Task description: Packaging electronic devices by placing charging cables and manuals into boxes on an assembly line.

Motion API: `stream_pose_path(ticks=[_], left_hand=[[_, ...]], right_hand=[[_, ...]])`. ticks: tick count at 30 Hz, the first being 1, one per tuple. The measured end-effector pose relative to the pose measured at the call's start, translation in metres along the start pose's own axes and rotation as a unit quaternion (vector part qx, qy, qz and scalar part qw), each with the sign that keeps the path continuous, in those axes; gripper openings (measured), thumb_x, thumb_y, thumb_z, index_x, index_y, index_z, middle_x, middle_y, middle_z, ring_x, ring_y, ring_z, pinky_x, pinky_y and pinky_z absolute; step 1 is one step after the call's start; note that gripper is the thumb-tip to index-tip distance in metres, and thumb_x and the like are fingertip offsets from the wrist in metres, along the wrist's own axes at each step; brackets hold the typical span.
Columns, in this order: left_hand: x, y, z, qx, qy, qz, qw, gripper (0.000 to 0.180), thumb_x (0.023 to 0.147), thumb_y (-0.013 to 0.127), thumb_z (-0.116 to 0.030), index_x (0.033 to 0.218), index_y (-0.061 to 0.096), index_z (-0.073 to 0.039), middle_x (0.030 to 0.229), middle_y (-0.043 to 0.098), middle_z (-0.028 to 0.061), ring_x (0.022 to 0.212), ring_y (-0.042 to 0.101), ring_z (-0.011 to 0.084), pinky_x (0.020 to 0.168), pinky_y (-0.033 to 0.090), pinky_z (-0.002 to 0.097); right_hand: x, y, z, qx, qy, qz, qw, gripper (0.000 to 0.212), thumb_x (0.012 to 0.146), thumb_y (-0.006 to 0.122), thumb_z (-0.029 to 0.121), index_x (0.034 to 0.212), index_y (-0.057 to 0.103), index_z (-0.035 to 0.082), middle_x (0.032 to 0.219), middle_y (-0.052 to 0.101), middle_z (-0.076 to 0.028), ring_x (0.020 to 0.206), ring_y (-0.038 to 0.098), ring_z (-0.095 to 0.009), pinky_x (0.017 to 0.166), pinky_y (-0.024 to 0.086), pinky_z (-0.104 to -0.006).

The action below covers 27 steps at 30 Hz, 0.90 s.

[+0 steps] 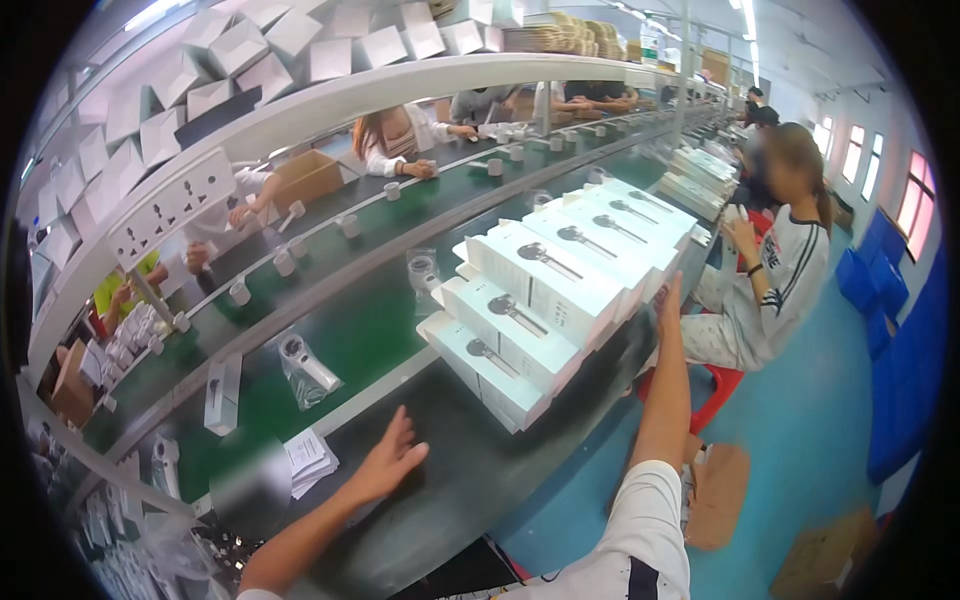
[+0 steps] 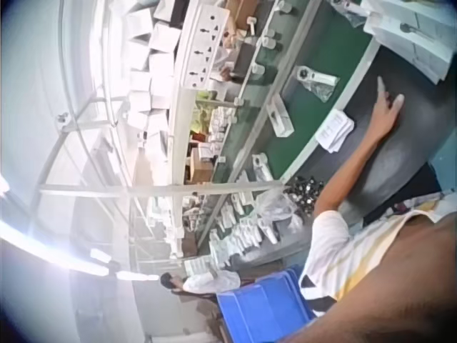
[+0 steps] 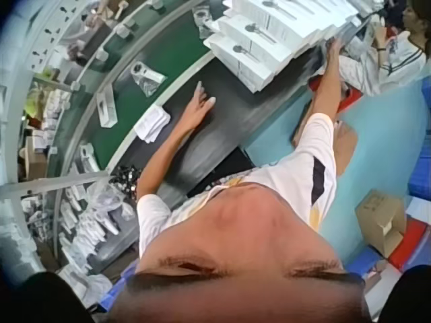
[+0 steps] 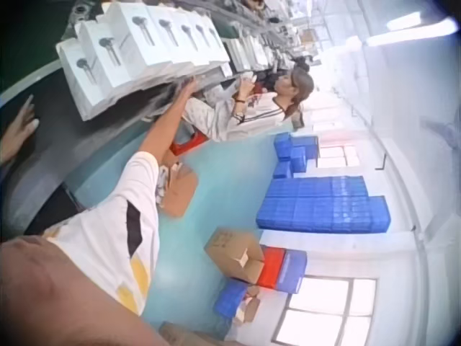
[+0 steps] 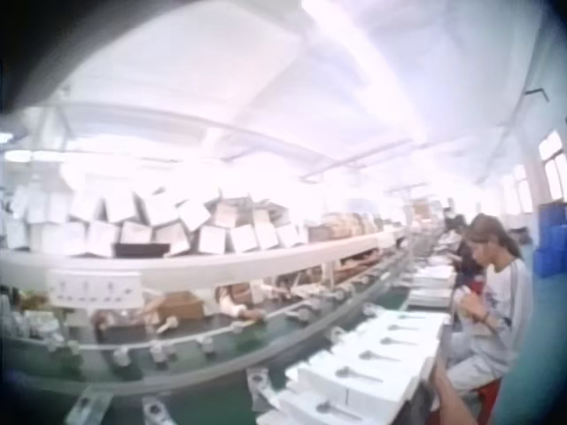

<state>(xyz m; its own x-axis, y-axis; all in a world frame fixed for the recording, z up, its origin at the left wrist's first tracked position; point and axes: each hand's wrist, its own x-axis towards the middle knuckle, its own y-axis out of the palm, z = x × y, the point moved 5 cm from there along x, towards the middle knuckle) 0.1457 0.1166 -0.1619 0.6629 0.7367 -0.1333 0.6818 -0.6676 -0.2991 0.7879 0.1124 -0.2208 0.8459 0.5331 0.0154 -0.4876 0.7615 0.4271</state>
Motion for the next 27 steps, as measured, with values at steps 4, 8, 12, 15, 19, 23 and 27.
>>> stream_pose_path(ticks=[4, 8, 12, 15, 19, 23, 27], left_hand=[[0.039, 0.041, 0.001, -0.108, 0.013, 0.012, 0.994, 0.101, 0.09, 0.061, -0.044, 0.148, -0.008, 0.0, 0.15, 0.01, 0.034, 0.139, 0.027, 0.0372, 0.111, 0.028, 0.0398], [0.058, 0.056, -0.019, -0.216, -0.037, -0.011, 0.976, 0.104, 0.09, 0.058, -0.05, 0.147, -0.015, -0.001, 0.151, 0.004, 0.0343, 0.14, 0.026, 0.0347, 0.112, 0.024, 0.0359], [0.059, 0.082, -0.031, -0.233, -0.048, 0.021, 0.971, 0.104, 0.091, 0.058, -0.048, 0.146, -0.016, 0.0, 0.151, 0.003, 0.0335, 0.139, 0.027, 0.0334, 0.111, 0.025, 0.0351], [0.052, 0.086, -0.035, -0.259, -0.013, 0.019, 0.966, 0.101, 0.092, 0.057, -0.045, 0.146, -0.015, 0.0, 0.151, 0.005, 0.0328, 0.138, 0.028, 0.0325, 0.111, 0.026, 0.0347], [0.036, 0.083, -0.038, -0.274, -0.024, 0.007, 0.961, 0.098, 0.093, 0.057, -0.042, 0.147, -0.013, 0.001, 0.151, 0.008, 0.0321, 0.138, 0.029, 0.0316, 0.111, 0.025, 0.034], [0.02, 0.078, -0.036, -0.274, -0.029, -0.037, 0.961, 0.096, 0.092, 0.058, -0.042, 0.148, -0.007, 0.002, 0.151, 0.013, 0.0321, 0.135, 0.034, 0.0308, 0.111, 0.026, 0.0331], [0.016, 0.083, -0.038, -0.228, 0.019, -0.027, 0.973, 0.093, 0.093, 0.056, -0.041, 0.148, -0.005, 0.003, 0.151, 0.019, 0.026, 0.137, 0.03, 0.0324, 0.111, 0.027, 0.0368]], right_hand=[[0.0, -0.003, -0.011, -0.035, -0.088, 0.05, 0.994, 0.05, 0.096, 0.044, 0.042, 0.133, 0.046, 0.008, 0.122, 0.058, -0.01, 0.11, 0.058, -0.025, 0.088, 0.05, -0.0408], [-0.016, 0.009, -0.008, 0.005, -0.016, 0.039, 0.999, 0.044, 0.096, 0.046, 0.034, 0.131, 0.047, 0.007, 0.119, 0.059, -0.009, 0.107, 0.059, -0.026, 0.087, 0.051, -0.0394], [-0.024, -0.008, -0.006, -0.009, 0.045, 0.01, 0.999, 0.04, 0.096, 0.046, 0.027, 0.13, 0.047, 0.007, 0.118, 0.059, -0.009, 0.107, 0.059, -0.025, 0.086, 0.051, -0.0384], [-0.048, 0.015, 0.004, -0.043, 0.024, 0.062, 0.997, 0.034, 0.095, 0.047, 0.016, 0.127, 0.048, 0.006, 0.116, 0.059, -0.009, 0.108, 0.058, -0.024, 0.086, 0.05, -0.0365], [-0.062, 0.021, 0.004, -0.019, 0.0, 0.06, 0.998, 0.034, 0.092, 0.048, 0.004, 0.126, 0.048, 0.0, 0.117, 0.058, -0.01, 0.107, 0.058, -0.022, 0.087, 0.049, -0.0354], [-0.058, 0.017, -0.015, 0.022, 0.006, 0.065, 0.998, 0.044, 0.099, 0.04, 0.028, 0.133, 0.043, 0.0, 0.131, 0.051, -0.015, 0.12, 0.05, -0.024, 0.1, 0.042, -0.0384], [-0.02, -0.054, -0.042, 0.047, 0.087, 0.111, 0.989, 0.053, 0.101, 0.034, 0.04, 0.137, 0.039, 0.001, 0.136, 0.046, -0.018, 0.129, 0.043, -0.026, 0.107, 0.036, -0.0408]])
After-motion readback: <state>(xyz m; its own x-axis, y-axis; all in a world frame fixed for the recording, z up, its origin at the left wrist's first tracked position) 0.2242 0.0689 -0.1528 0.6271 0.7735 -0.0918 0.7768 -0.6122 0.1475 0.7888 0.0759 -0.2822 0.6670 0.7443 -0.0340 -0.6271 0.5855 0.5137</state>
